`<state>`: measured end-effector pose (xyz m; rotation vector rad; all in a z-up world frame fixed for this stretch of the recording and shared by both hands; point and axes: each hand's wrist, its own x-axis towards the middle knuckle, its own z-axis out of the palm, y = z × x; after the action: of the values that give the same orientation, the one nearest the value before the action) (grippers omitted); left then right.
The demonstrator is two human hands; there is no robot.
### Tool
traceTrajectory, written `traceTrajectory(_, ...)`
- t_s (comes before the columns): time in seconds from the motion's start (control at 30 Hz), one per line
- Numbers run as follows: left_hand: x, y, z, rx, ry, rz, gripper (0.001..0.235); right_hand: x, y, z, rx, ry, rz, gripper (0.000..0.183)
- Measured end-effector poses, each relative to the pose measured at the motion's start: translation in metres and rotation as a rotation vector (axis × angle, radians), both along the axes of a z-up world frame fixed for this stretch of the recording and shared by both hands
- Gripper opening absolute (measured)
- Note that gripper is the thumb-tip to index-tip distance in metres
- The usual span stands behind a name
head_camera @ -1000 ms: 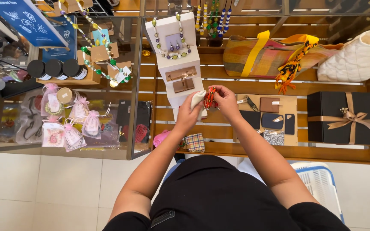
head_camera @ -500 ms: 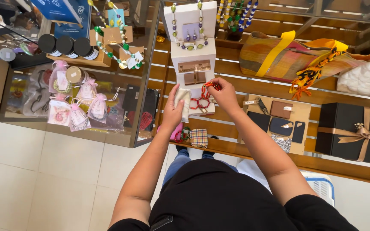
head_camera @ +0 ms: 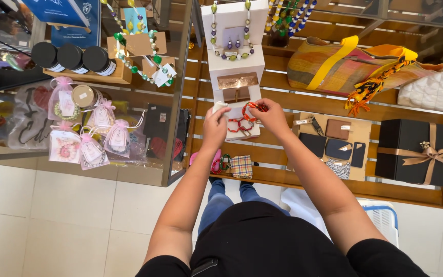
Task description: Cleaning earrings and accessories with a cloth and organizing them on a retail display.
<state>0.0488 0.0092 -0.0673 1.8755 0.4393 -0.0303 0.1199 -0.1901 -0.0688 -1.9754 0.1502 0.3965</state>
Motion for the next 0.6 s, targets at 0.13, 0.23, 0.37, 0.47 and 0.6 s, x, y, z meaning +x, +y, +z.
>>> traceTrajectory(0.13,0.022,0.008,-0.009,0.099,-0.092,-0.008,0.03,0.01,0.033,0.006,-0.046,-0.032,0.023,0.031)
traceTrajectory(0.23,0.037,0.016,-0.035,0.181,-0.136,-0.01,0.033,0.017,0.061,0.008,-0.099,-0.083,0.027,0.031)
traceTrajectory(0.37,0.049,0.025,-0.056,0.154,-0.079,-0.001,0.03,0.025,0.089,-0.003,-0.08,-0.042,0.002,0.034)
traceTrajectory(0.47,0.056,0.03,-0.076,0.166,-0.09,0.019,0.03,0.031,0.095,-0.019,0.006,0.022,-0.038,0.036)
traceTrajectory(0.6,0.068,0.041,-0.098,0.204,-0.075,0.046,0.032,0.028,0.093,-0.023,0.145,0.036,-0.089,0.041)
